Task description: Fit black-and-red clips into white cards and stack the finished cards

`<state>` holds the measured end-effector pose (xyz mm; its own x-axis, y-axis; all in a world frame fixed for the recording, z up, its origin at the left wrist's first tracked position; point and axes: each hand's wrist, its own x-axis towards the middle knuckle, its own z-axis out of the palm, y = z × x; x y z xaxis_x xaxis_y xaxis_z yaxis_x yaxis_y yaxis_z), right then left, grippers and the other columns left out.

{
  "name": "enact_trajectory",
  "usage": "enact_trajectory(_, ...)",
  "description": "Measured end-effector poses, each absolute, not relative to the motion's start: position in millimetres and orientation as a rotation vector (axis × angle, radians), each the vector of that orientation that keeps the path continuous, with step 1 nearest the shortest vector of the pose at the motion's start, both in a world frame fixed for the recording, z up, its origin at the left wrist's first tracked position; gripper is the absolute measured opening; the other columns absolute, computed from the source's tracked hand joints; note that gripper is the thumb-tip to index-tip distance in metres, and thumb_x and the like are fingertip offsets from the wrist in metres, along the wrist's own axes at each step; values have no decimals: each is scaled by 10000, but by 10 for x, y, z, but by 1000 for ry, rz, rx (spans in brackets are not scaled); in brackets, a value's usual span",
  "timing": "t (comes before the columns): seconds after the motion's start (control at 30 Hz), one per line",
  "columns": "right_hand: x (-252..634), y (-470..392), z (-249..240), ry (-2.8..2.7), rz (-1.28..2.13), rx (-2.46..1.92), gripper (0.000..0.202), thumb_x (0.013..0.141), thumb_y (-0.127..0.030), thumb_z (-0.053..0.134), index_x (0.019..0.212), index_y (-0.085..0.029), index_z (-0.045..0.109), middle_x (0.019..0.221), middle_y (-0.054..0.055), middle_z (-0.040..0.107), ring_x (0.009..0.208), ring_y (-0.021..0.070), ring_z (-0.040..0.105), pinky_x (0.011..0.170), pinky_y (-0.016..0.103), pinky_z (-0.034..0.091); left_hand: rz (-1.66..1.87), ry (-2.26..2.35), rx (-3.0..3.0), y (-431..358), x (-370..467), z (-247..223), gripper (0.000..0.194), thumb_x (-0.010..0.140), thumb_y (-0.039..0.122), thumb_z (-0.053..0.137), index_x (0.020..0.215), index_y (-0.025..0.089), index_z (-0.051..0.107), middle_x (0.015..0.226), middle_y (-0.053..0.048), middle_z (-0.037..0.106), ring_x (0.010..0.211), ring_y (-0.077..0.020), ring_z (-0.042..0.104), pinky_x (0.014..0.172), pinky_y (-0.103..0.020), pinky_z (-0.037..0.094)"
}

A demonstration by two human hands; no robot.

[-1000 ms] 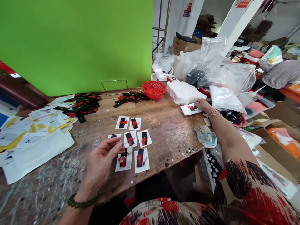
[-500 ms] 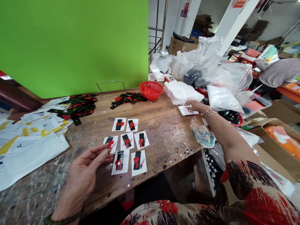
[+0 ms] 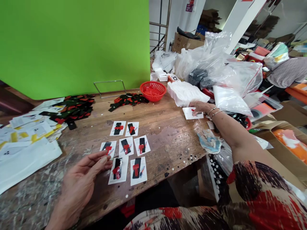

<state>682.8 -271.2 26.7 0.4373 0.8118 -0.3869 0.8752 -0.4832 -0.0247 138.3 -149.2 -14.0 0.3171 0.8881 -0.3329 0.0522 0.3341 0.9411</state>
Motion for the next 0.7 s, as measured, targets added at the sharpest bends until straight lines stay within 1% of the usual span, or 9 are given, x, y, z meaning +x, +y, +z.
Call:
enact_trajectory(0.1, 6821, -2753, 255, 1438, -483, 2529, 577, 621, -187, 804, 1181, -223, 667, 1128, 32, 694, 1028, 251, 637, 857, 307, 480, 725, 1112, 1074, -1512, 1384, -151, 646, 426, 447, 940, 956, 160, 707, 770, -27, 735, 654, -118, 684, 646, -160, 587)
enact_trajectory(0.23, 6735, -2881, 285, 1429, -296, 2591, 623, 612, -224, 823, 1211, -221, 653, 1148, 38, 692, 1043, 257, 630, 857, 303, 465, 722, 1088, 1071, -1536, 1374, -150, 626, 437, 441, 940, 941, 153, 704, 775, -26, 736, 653, -119, 689, 646, -161, 588)
enact_trajectory(0.3, 6643, -2962, 311, 1470, -231, 2589, 594, 635, -250, 812, 1206, -218, 651, 1112, 42, 701, 1009, 254, 634, 817, 290, 460, 720, 1073, 1074, -1549, 1361, -152, 614, 447, 437, 939, 936, 151, 702, 778, -26, 737, 659, -125, 693, 648, -165, 591)
enact_trajectory(0.4, 6449, -3072, 313, 1439, -95, 2626, 523, 711, -344, 764, 1200, -210, 632, 1076, 70, 704, 973, 266, 634, 755, 295, 451, 726, 1051, 1076, -1579, 1325, -155, 605, 448, 431, 941, 927, 150, 701, 780, -26, 738, 672, -131, 698, 654, -170, 594)
enact_trajectory(0.47, 6317, -3124, 279, 1472, -27, 2616, 501, 765, -335, 711, 1234, -200, 597, 1122, 98, 689, 999, 277, 627, 758, 304, 450, 735, 1038, 1073, -1606, 1292, -152, 604, 448, 432, 941, 926, 148, 702, 777, -29, 739, 674, -135, 699, 652, -174, 594)
enact_trajectory(0.57, 6193, -3161, 217, 1549, -10, 2612, 432, 782, -236, 665, 1205, -187, 594, 1155, 120, 673, 1019, 274, 622, 802, 316, 457, 736, 1030, 1052, -1650, 1234, -132, 605, 449, 428, 940, 932, 151, 704, 776, -30, 742, 654, -134, 696, 642, -177, 593)
enact_trajectory(0.63, 6184, -3161, 194, 1512, 11, 2664, 372, 770, -234, 676, 1132, -174, 619, 1095, 124, 684, 990, 275, 628, 817, 336, 470, 736, 1026, 1040, -1675, 1197, -109, 599, 445, 421, 942, 927, 154, 705, 775, -26, 742, 636, -131, 694, 636, -176, 590)
enact_trajectory(0.7, 6214, -3152, 175, 1398, 26, 2847, 372, 720, -279, 743, 1055, -157, 639, 1008, 114, 693, 946, 274, 633, 808, 353, 490, 751, 1021, 1037, -1693, 1164, -82, 594, 440, 417, 943, 919, 157, 708, 771, -21, 740, 633, -131, 693, 637, -177, 589)
